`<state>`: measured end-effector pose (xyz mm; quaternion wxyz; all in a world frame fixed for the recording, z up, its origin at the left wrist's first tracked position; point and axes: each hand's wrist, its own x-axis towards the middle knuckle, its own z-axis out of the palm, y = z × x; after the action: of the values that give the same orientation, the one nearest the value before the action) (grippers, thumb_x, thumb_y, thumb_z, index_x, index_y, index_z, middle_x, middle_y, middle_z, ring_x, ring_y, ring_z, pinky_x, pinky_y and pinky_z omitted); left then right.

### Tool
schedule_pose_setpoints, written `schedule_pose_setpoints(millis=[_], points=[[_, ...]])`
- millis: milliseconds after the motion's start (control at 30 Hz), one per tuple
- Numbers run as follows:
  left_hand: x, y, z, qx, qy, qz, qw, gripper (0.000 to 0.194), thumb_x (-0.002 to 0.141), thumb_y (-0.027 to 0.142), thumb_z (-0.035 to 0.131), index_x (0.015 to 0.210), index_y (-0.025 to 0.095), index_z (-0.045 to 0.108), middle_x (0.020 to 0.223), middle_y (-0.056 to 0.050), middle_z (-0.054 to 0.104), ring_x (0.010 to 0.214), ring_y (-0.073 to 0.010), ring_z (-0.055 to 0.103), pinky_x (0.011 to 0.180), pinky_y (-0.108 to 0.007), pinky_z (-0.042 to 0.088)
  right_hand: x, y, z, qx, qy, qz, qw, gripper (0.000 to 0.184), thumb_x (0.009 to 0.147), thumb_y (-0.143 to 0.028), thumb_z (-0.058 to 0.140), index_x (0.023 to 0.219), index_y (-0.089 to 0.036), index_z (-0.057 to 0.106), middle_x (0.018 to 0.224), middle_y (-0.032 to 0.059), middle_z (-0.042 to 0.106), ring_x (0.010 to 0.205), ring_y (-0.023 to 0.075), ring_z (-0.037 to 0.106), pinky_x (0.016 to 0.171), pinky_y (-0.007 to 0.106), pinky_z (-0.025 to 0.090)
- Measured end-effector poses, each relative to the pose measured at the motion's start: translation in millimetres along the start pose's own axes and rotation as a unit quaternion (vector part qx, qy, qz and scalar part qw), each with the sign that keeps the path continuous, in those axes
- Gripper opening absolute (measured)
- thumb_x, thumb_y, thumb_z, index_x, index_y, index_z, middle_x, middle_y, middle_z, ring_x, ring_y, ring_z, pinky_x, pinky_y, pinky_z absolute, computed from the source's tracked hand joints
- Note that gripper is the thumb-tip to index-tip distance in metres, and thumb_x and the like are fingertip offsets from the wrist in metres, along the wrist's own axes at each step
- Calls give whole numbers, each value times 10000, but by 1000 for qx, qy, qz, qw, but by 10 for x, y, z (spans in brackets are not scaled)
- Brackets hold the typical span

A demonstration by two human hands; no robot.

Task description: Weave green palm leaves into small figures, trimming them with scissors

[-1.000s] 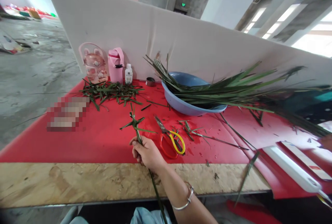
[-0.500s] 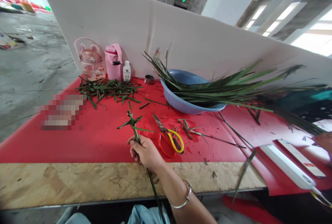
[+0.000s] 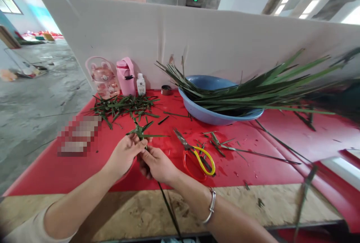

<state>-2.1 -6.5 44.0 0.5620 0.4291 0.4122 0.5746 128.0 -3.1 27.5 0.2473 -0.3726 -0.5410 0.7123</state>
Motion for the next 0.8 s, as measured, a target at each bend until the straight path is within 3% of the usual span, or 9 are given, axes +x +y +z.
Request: schedule_pose_setpoints(millis=[100, 167, 233, 333, 467, 667, 800], points=[[101, -81, 34, 9, 7, -23, 1000, 207, 667, 296, 697, 768, 141, 604, 693, -10, 623, 670, -121, 589, 654, -244, 481, 67, 34, -90, -158, 61, -83, 982, 407, 800, -568, 428, 699, -177, 477, 557, -2, 528, 469, 100, 484, 444, 216, 376], [130, -131, 47, -4, 22, -25, 999, 197, 651, 287, 710, 755, 148, 617, 684, -1, 635, 672, -113, 590, 682, -235, 477, 57, 36, -162, -258, 125, -165, 944, 321, 781, -494, 520, 748, -175, 540, 696, 37, 598, 617, 137, 539, 551, 243, 409], [126, -175, 52, -17, 32, -32, 999, 246, 619, 268, 734, 816, 160, 634, 688, 10, 639, 665, -106, 587, 677, -223, 476, 33, 19, -219, -291, 186, -208, 915, 269, 758, -445, 578, 786, -179, 557, 742, 42, 611, 662, 150, 544, 583, 249, 406], [90, -237, 45, -13, 17, -54, 998, 345, 593, 245, 752, 909, 170, 638, 662, 24, 630, 613, -93, 571, 625, -206, 472, 20, -10, -263, -256, 233, -212, 914, 219, 793, -396, 554, 761, -181, 527, 637, 15, 581, 576, 130, 531, 533, 234, 398], [52, -302, 22, -21, 0, -93, 995, 332, 589, 250, 755, 888, 158, 643, 629, 26, 621, 562, -83, 560, 591, -203, 476, 44, -22, -295, -251, 188, -236, 920, 188, 848, -312, 491, 736, -184, 571, 636, 12, 614, 596, 127, 571, 577, 228, 428], [14, -323, 21, -94, 8, -160, 983, 254, 636, 264, 726, 850, 159, 640, 645, 9, 626, 524, -75, 571, 551, -203, 489, 60, -34, -345, -366, 269, -240, 858, 177, 843, -274, 501, 751, -193, 629, 635, 10, 635, 589, 127, 572, 573, 224, 395], [-3, -312, 36, -117, 9, -163, 980, 246, 626, 264, 733, 829, 158, 643, 641, 10, 621, 508, -68, 562, 532, -194, 484, 63, -41, -320, -380, 272, -227, 854, 206, 851, -277, 479, 749, -191, 635, 635, 10, 640, 571, 122, 563, 561, 220, 379]])
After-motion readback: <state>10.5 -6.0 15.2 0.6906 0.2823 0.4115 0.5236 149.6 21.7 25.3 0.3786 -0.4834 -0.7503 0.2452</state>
